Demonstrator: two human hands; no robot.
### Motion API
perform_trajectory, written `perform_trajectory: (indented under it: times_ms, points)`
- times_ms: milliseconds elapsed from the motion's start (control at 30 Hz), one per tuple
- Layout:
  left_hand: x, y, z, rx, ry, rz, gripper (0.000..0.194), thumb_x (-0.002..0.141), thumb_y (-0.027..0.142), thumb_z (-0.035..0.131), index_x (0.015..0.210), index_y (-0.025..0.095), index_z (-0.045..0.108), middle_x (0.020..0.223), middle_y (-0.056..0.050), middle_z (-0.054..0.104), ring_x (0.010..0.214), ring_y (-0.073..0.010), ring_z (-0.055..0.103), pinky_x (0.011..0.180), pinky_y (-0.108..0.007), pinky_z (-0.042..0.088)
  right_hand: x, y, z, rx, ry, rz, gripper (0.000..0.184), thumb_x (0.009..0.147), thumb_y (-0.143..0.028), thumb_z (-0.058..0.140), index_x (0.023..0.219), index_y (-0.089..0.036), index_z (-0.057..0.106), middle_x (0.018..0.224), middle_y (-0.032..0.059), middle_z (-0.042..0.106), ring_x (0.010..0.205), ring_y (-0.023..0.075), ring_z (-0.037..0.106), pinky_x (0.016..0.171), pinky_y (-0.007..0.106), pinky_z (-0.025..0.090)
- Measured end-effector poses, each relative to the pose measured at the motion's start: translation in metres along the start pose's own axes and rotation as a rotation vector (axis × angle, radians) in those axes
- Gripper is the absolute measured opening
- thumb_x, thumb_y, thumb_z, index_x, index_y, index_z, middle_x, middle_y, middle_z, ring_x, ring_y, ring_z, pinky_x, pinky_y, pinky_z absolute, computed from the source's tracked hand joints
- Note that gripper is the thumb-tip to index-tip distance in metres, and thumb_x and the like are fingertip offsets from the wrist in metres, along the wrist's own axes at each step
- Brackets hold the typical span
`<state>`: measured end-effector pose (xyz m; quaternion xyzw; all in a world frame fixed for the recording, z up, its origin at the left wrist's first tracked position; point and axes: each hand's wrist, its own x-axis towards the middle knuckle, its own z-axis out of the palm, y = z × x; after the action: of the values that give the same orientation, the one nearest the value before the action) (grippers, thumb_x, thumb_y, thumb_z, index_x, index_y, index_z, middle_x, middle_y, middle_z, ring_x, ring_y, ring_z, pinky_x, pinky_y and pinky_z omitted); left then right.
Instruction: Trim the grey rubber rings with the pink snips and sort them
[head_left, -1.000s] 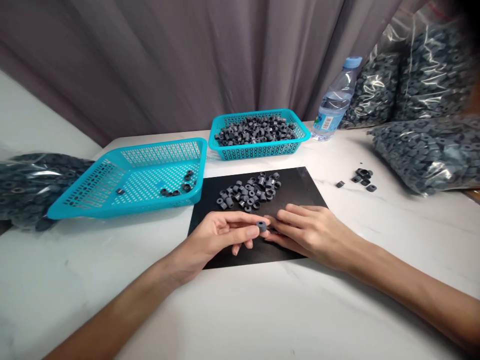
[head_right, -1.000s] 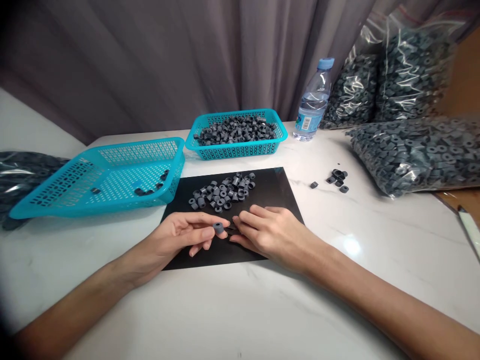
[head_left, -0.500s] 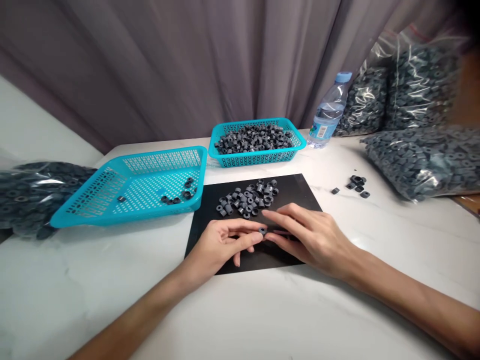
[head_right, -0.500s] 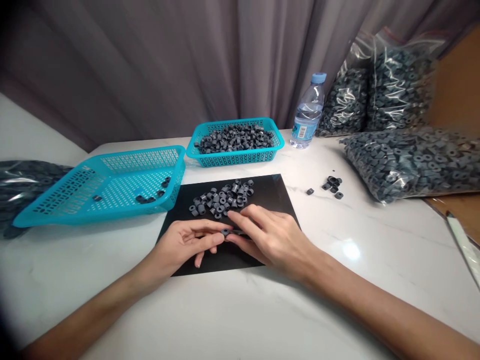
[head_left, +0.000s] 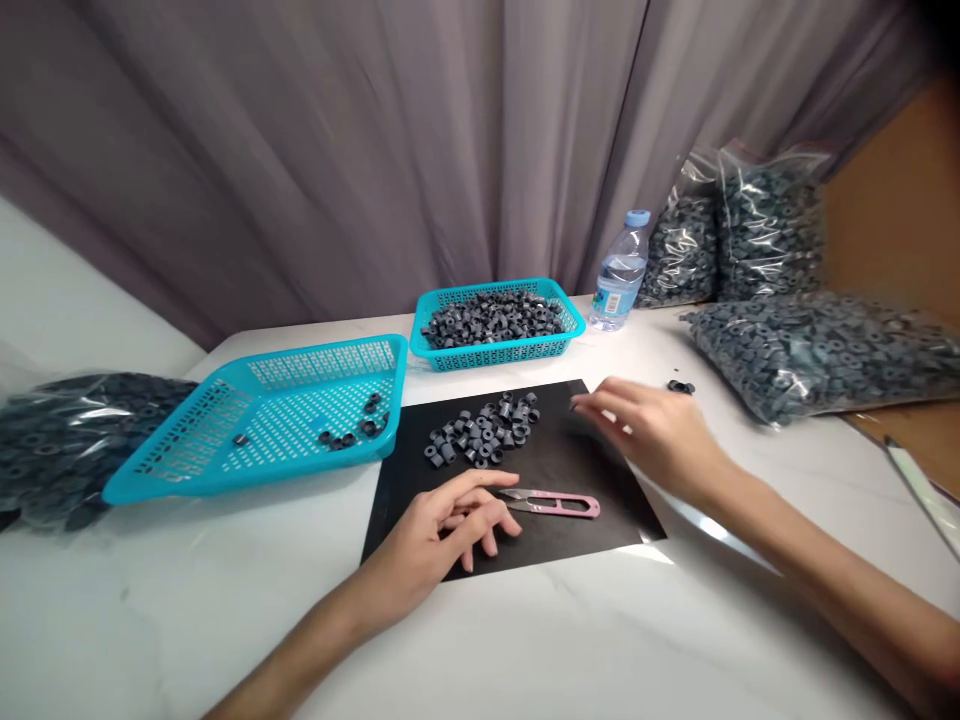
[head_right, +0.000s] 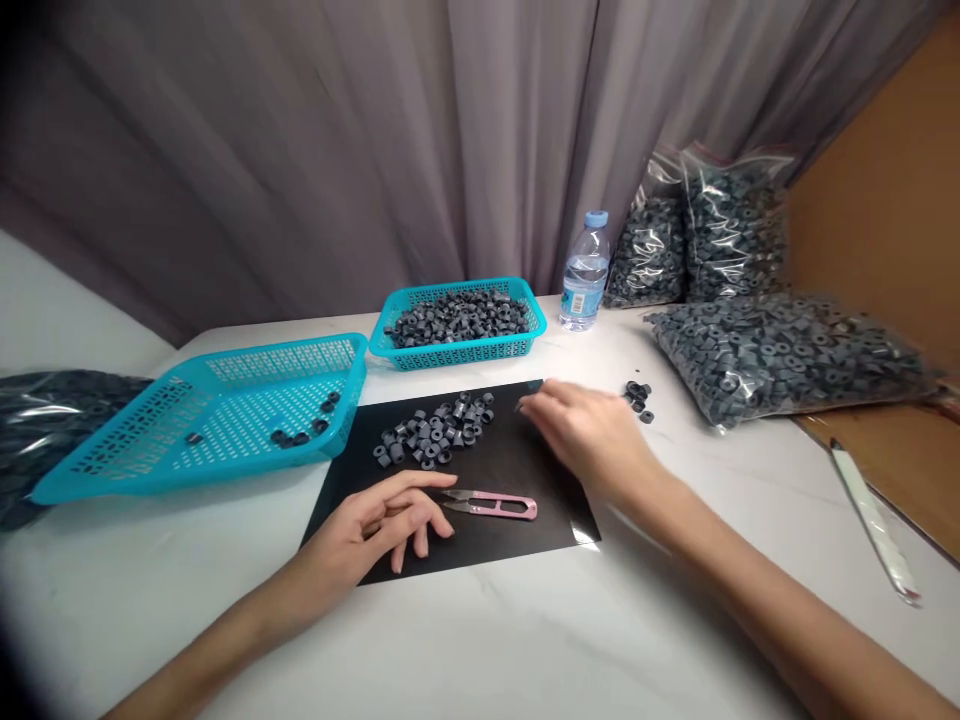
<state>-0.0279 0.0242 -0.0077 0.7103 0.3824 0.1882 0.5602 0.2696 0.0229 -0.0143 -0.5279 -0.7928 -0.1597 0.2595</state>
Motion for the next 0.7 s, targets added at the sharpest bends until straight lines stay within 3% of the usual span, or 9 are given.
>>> perform_trajectory:
  times_ms: [67,167,233,300,400,500,600,700]
  points:
    - [-0.003,0.000,-0.005,0.168,0.055,0.078,0.032,0.105,0.036,0.047,0.128,0.024,0.064,0.094,-0.005,0.077,0.073,-0.0152,0.067,0.060,-0.024,0.053,0.001,0.027,-0.012,-0.053,-0.115,0.172,0.021,0.100,-0.030,0.057,0.095,-0.023,0.077,0.092,0.0035,0.075,0.064,0.0157,0.065,0.052,0.027,0.034]
    - [-0.004,0.000,-0.020,0.581,0.229,0.366,0.023,0.103,0.027,0.053,0.120,0.023,0.068,0.097,-0.003,0.079,0.079,-0.0153,0.072,0.071,-0.026,0.054,-0.006,0.061,-0.028,-0.130,-0.295,0.408,0.018,0.094,-0.036,0.063,0.088,-0.026,0.077,0.082,0.0035,0.075,0.066,0.0205,0.066,0.052,0.028,0.028]
    - [-0.004,-0.001,-0.033,0.820,0.382,0.578,0.016,0.099,0.023,0.060,0.111,0.022,0.071,0.096,-0.002,0.080,0.082,-0.0163,0.073,0.075,-0.026,0.054,-0.012,0.075,-0.034,-0.164,-0.456,0.487,0.018,0.091,-0.037,0.066,0.081,-0.026,0.076,0.075,0.0046,0.072,0.063,0.0221,0.064,0.052,0.028,0.027]
    - [-0.004,0.000,-0.047,0.944,0.577,0.673,0.011,0.099,0.021,0.060,0.101,0.020,0.072,0.087,-0.002,0.078,0.074,-0.0159,0.072,0.074,-0.027,0.053,-0.015,0.080,-0.036,-0.182,-0.538,0.518,0.015,0.090,-0.032,0.065,0.081,-0.026,0.076,0.078,0.0050,0.073,0.065,0.0220,0.064,0.054,0.029,0.027]
    - [-0.003,0.001,-0.067,1.085,0.890,0.614,0.014,0.099,0.026,0.061,0.091,0.019,0.069,0.077,-0.003,0.073,0.064,-0.0166,0.063,0.069,-0.029,0.049,-0.015,0.074,-0.034,-0.251,-0.575,0.507,0.017,0.090,-0.024,0.060,0.080,-0.024,0.074,0.081,0.0068,0.073,0.067,0.0219,0.064,0.055,0.030,0.025]
    - [-0.004,0.004,-0.083,1.117,1.075,0.484,0.016,0.097,0.032,0.064,0.088,0.019,0.068,0.073,-0.001,0.065,0.063,-0.0175,0.057,0.067,-0.030,0.046,-0.014,0.063,-0.026,-0.303,-0.571,0.486,0.017,0.089,-0.020,0.058,0.078,-0.021,0.070,0.080,0.0082,0.072,0.064,0.0228,0.064,0.052,0.030,0.022]
    - [-0.007,0.010,-0.091,1.123,1.133,0.402,0.017,0.096,0.033,0.065,0.085,0.020,0.067,0.070,0.000,0.061,0.064,-0.0184,0.056,0.066,-0.031,0.044,-0.016,0.053,-0.018,-0.315,-0.537,0.438,0.013,0.089,-0.013,0.055,0.088,-0.019,0.067,0.090,0.0080,0.073,0.064,0.0217,0.064,0.051,0.030,0.019]
    - [-0.009,0.013,-0.086,1.165,1.101,0.502,0.014,0.096,0.029,0.065,0.084,0.020,0.066,0.073,-0.002,0.064,0.067,-0.0194,0.057,0.069,-0.032,0.045,-0.017,0.041,-0.013,-0.336,-0.493,0.419,0.018,0.089,-0.010,0.053,0.101,-0.017,0.063,0.094,0.0087,0.073,0.061,0.0201,0.063,0.049,0.031,0.015]
